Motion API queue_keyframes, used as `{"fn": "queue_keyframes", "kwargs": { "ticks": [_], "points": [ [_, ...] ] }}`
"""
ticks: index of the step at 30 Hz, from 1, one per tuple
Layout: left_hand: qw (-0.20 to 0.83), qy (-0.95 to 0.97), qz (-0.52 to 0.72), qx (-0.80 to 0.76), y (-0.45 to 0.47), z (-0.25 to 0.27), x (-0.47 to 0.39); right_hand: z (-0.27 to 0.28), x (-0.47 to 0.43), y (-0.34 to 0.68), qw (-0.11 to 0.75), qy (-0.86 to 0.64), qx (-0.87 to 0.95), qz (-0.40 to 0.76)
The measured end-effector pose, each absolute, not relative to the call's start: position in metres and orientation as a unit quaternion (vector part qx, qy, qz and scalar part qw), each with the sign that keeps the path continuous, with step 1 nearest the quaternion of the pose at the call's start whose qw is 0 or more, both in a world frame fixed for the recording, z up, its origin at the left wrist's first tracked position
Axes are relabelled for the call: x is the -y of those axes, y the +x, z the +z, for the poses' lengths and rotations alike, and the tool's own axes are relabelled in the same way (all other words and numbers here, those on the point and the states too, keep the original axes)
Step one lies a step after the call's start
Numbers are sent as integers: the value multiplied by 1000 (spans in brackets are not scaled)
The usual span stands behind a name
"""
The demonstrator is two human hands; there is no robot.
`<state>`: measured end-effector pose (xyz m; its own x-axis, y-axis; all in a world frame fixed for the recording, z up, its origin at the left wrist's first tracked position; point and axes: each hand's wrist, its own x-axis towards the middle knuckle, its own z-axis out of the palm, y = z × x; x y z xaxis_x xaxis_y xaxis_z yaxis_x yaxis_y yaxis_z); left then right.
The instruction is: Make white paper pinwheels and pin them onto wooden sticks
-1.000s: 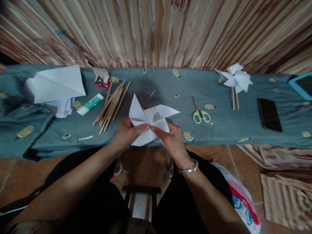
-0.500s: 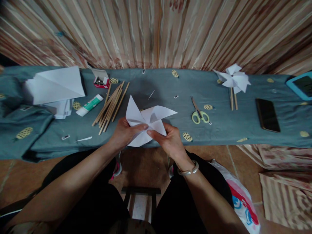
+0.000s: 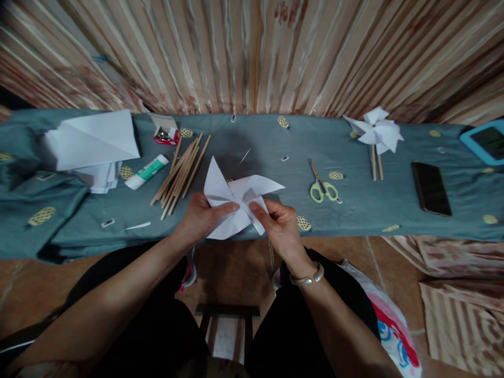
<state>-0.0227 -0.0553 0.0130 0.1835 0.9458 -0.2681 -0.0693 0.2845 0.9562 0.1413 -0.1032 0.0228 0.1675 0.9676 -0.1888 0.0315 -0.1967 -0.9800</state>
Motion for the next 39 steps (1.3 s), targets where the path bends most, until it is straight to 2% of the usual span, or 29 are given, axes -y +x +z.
{"fn": "queue_keyframes", "kwargs": {
  "ticks": [21,31,39],
  "points": [
    [659,400,431,-469,-22,10,55,27,106,144,487,-594,420,483],
    [696,333,460,-440,-23,22,59,31,84,152,602,-559,316,474],
    [702,328,466,-428,-34,31,64,30,65,152,607,-549,230,526]
  ]
}}
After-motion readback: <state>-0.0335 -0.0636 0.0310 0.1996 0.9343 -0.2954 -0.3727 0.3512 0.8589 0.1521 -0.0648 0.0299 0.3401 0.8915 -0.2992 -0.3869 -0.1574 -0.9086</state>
